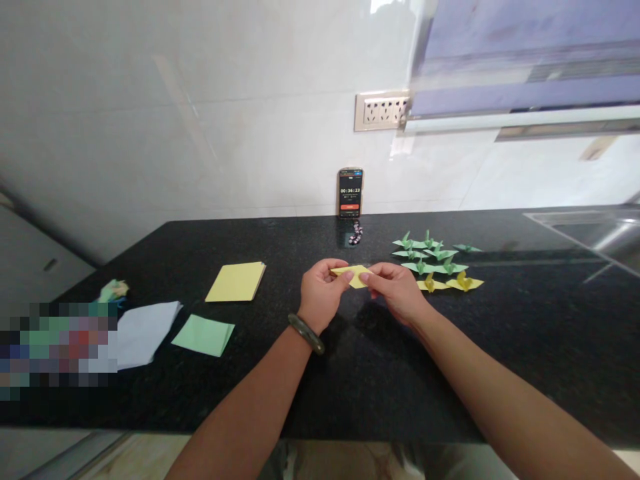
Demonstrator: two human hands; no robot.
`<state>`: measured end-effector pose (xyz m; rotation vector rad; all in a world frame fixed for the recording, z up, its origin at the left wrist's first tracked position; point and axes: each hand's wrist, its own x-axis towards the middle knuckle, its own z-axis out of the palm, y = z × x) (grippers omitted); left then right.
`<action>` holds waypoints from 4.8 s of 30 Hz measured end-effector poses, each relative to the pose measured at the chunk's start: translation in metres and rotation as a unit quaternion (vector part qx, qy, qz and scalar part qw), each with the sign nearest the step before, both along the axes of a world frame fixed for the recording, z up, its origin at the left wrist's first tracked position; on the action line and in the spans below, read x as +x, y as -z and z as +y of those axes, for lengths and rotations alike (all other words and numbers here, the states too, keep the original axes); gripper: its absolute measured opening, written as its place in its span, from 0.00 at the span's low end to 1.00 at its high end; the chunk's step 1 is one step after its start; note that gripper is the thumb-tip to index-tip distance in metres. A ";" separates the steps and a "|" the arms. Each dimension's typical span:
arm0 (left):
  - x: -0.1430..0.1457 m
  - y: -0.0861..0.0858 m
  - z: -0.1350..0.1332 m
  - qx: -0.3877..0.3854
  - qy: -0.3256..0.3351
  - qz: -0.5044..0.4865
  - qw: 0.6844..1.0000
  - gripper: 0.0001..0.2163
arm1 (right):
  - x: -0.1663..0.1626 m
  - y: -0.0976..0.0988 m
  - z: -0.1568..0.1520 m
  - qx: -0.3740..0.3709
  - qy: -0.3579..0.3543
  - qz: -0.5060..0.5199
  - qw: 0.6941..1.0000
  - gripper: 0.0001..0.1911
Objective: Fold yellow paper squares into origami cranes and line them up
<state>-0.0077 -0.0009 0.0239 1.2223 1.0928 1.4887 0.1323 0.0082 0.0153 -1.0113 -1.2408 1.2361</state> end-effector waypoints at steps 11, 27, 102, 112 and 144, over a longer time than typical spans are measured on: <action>0.003 -0.004 -0.001 -0.091 0.055 -0.226 0.968 0.12 | -0.004 0.001 -0.006 0.017 -0.011 -0.042 0.999 0.13; 0.004 0.004 -0.003 -0.071 0.060 -0.122 0.988 0.18 | -0.011 0.000 -0.012 -0.037 -0.133 -0.125 0.982 0.17; 0.001 0.004 0.003 -0.197 0.085 -0.196 0.957 0.11 | 0.007 0.000 0.004 0.454 0.057 -0.435 0.776 0.05; 0.002 0.005 0.002 -0.183 0.088 -0.178 0.963 0.12 | 0.007 -0.001 0.004 0.454 0.053 -0.412 0.788 0.05; 0.004 0.005 0.001 -0.159 0.079 -0.139 0.974 0.10 | -0.004 0.003 0.002 0.346 0.095 -0.366 0.859 0.06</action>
